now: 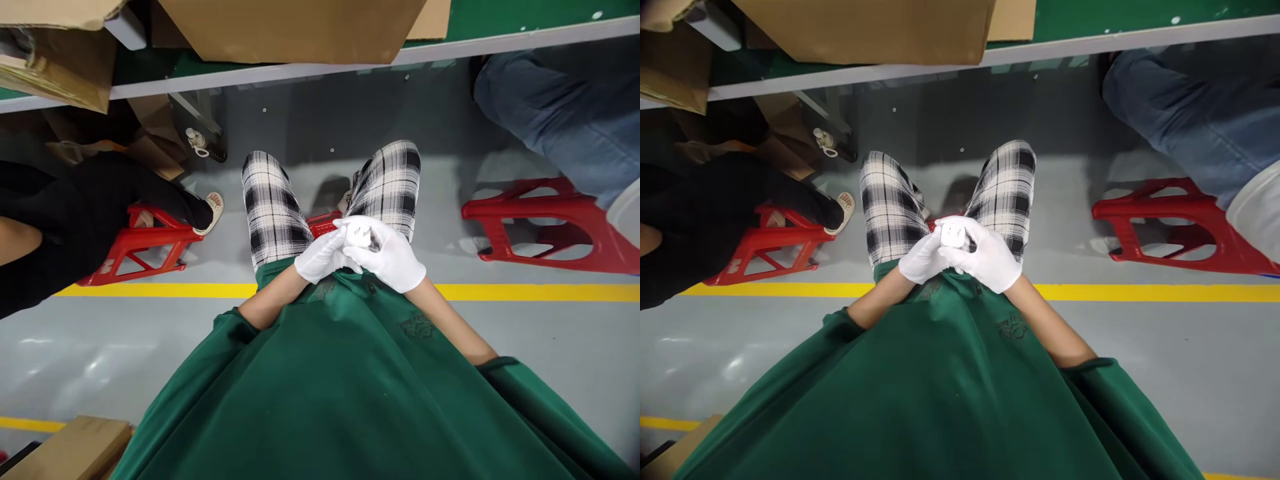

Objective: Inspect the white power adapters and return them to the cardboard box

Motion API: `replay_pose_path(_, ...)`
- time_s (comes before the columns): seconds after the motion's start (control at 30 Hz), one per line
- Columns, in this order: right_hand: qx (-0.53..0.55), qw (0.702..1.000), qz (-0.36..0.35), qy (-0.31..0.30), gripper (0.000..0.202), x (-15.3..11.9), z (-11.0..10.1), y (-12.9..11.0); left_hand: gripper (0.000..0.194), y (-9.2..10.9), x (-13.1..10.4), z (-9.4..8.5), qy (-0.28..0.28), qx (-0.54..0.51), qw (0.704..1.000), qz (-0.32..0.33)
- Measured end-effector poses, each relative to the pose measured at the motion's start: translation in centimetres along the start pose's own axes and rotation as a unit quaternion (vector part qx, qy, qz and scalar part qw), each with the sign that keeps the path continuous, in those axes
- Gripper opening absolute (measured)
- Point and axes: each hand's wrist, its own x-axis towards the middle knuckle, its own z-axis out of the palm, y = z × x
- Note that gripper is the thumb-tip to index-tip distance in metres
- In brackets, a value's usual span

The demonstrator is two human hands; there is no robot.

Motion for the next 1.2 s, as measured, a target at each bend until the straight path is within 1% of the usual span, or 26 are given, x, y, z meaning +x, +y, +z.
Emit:
replay_pose_path(0.07,-0.003,1.000,-0.015,-0.013,0.058,-0.1,-0.3,-0.1,0.060,0.1,-0.2,0.6,0.040,-0.009,0.999,0.014)
replay_pose_path(0.13,0.000,0.999,-0.042,-0.004,0.064,-0.3,-0.7,-0.1,0.059,0.5,-0.3,1.0,0.061,-0.019,0.998,0.009)
replay_pose_path(0.17,0.002,0.998,-0.061,0.014,0.062,-0.4,-0.9,-0.1,0.060,0.7,-0.4,1.0,0.068,-0.024,0.997,0.004)
replay_pose_path(0.27,-0.010,0.989,-0.119,0.093,0.043,-0.6,-1.4,-0.1,0.063,1.4,-0.5,1.1,0.080,-0.043,0.996,0.000)
replay_pose_path(0.33,-0.032,0.982,-0.130,0.132,0.036,-0.5,-1.6,-0.3,0.062,1.8,-0.5,1.1,0.079,-0.057,0.995,0.006)
replay_pose_path(0.37,-0.042,0.981,-0.128,0.140,0.034,-0.5,-1.6,-0.5,0.061,1.9,-0.6,1.1,0.078,-0.061,0.995,0.008)
replay_pose_path(0.5,-0.031,0.985,-0.110,0.128,0.033,0.1,-1.5,-1.0,0.061,2.1,-0.8,1.3,0.082,-0.053,0.995,0.011)
replay_pose_path(0.67,-0.021,0.985,-0.121,0.122,0.031,0.6,-1.0,-1.2,0.060,2.0,-0.9,1.1,0.043,-0.041,0.997,0.051)
replay_pose_path(0.77,-0.024,0.986,-0.117,0.119,0.031,0.9,-0.9,-1.1,0.062,2.0,-0.9,0.9,0.036,-0.031,0.997,0.057)
replay_pose_path(0.83,-0.032,0.983,-0.131,0.127,0.031,1.1,-0.8,-1.1,0.065,2.1,-0.9,0.9,0.028,-0.021,0.998,0.055)
replay_pose_path(0.93,-0.035,0.976,-0.169,0.134,0.029,1.4,-0.8,-1.1,0.067,2.2,-0.8,0.9,-0.001,-0.024,0.997,0.071)
replay_pose_path(1.0,-0.030,0.975,-0.179,0.129,0.026,1.4,-0.8,-1.2,0.066,2.3,-0.9,1.0,-0.014,-0.027,0.996,0.079)
replay_pose_path(1.2,0.037,0.978,-0.165,0.126,0.021,1.3,-1.2,-1.0,0.062,2.2,-1.0,1.1,-0.020,-0.013,0.996,0.085)
